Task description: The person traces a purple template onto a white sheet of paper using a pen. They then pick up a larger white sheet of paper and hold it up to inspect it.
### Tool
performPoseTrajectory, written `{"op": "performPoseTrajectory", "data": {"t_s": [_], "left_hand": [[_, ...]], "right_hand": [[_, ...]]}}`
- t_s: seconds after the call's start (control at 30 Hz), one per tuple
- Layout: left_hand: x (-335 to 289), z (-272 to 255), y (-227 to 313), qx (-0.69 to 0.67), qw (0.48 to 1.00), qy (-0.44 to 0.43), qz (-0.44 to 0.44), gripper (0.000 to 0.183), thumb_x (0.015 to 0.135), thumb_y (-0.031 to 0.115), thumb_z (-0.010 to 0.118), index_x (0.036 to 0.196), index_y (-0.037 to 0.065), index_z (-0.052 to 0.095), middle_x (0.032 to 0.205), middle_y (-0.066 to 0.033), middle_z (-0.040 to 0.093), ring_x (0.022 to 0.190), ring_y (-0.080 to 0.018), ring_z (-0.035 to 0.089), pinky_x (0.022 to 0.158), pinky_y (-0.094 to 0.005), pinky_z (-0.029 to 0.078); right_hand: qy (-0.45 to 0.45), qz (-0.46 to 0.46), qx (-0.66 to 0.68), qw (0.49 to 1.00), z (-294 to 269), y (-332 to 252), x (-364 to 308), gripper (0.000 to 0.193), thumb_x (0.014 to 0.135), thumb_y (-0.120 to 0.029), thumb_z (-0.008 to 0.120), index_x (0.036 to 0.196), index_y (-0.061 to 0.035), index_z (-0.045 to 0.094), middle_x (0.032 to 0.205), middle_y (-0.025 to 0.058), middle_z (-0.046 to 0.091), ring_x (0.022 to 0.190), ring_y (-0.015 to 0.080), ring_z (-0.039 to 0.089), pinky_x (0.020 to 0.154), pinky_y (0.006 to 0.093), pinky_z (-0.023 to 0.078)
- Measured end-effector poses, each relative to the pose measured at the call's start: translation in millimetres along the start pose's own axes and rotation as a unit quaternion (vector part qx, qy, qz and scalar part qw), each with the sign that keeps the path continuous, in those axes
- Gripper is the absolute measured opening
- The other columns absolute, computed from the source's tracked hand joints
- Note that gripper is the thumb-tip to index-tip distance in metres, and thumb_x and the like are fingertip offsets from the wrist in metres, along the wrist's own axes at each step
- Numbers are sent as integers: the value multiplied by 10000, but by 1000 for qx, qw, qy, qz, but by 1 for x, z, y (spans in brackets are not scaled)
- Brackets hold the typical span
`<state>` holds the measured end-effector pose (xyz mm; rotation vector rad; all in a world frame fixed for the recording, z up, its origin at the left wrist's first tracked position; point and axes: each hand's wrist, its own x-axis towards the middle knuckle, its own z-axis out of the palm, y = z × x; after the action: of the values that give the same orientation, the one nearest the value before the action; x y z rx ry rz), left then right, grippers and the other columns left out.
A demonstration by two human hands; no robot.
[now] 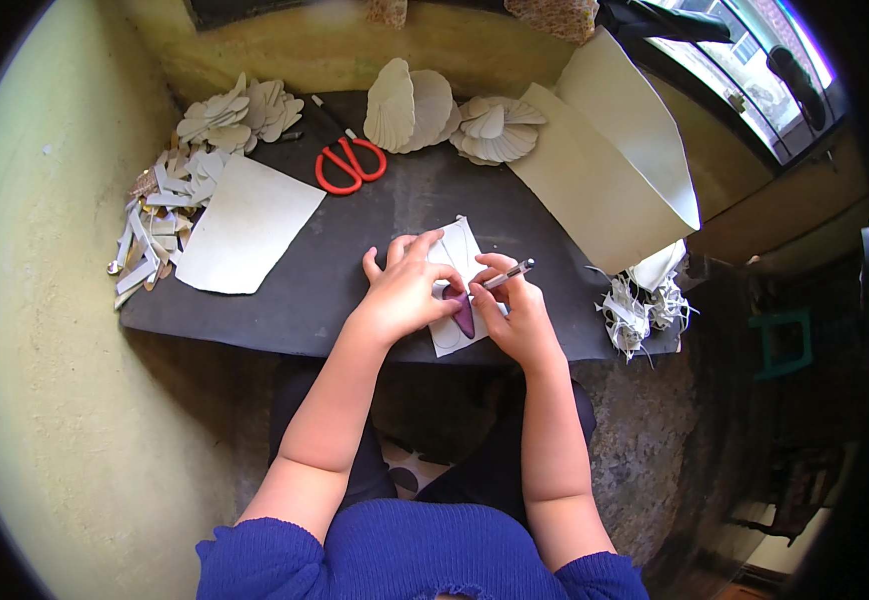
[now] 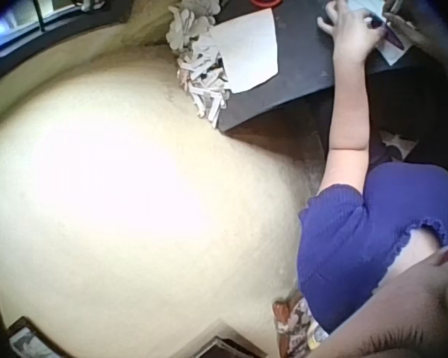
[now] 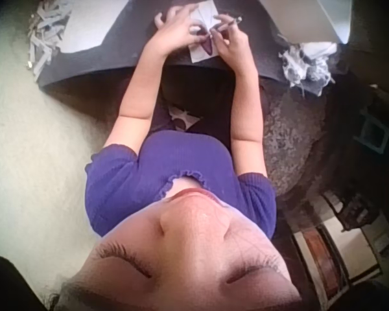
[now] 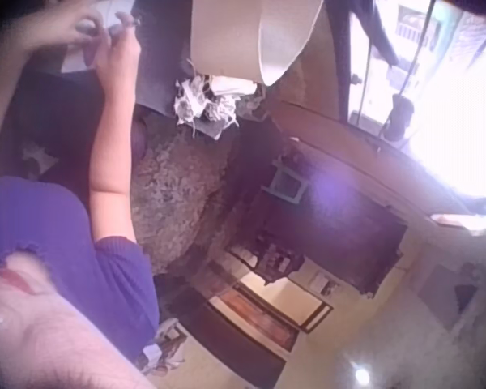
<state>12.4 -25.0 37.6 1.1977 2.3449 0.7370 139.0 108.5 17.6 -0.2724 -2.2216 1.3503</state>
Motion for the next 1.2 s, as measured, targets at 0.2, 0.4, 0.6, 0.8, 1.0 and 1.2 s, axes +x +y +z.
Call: {"op": "performPoseTrajectory", "data": {"t_s": [0.2, 0.4, 0.6, 0.8, 1.0, 1.2], "left_hand": [[1, 0, 1, 8, 1000, -13, -18, 266, 696, 366, 796, 929, 243, 754, 1530, -61, 379, 1439, -327, 243, 1124, -646, 63], [3, 0, 1, 13, 999, -19, -25, 275, 681, 363, 797, 929, 256, 748, 1529, -69, 380, 1447, -322, 231, 1116, -653, 63], [-2, 6, 0, -2, 1000, -3, -30, 271, 697, 359, 789, 950, 275, 744, 1531, -70, 378, 1452, -301, 225, 1117, -643, 55], [-14, 20, 1, -9, 997, 50, -58, 273, 713, 358, 780, 979, 305, 743, 1545, -76, 359, 1454, -291, 223, 1125, -633, 38], [-25, 32, 6, -24, 992, 88, -85, 377, 677, 416, 804, 1043, 347, 741, 1554, -86, 346, 1459, -284, 222, 1127, -632, 21], [-29, 32, 4, -16, 991, 91, -97, 440, 647, 453, 816, 1068, 353, 735, 1565, -84, 331, 1462, -273, 215, 1124, -631, 4]], "right_hand": [[-39, 38, -2, 999, -10, -14, -9, 311, 873, 18, 634, 1175, 0, 561, 802, 102, 655, 679, 173, 652, 663, 291, 523], [-21, 19, 23, 999, -7, -5, -9, 312, 879, 13, 630, 1183, -9, 561, 792, 100, 652, 701, 162, 663, 669, 292, 528], [-19, 4, 37, 999, -7, -4, -11, 316, 886, 10, 629, 1193, -11, 559, 775, 89, 643, 686, 136, 655, 648, 277, 521], [-29, 31, 32, 999, -7, -8, -15, 325, 892, -10, 635, 1210, -18, 571, 736, 78, 635, 644, 114, 630, 615, 269, 501], [-2, 65, 26, 998, -5, -3, -4, 330, 897, -35, 640, 1220, -26, 573, 766, 101, 655, 657, 138, 651, 627, 286, 511], [-15, 149, 76, 986, 0, -2, -3, 309, 918, -59, 620, 1223, -28, 582, 852, 114, 682, 768, 163, 690, 688, 311, 532]]}}
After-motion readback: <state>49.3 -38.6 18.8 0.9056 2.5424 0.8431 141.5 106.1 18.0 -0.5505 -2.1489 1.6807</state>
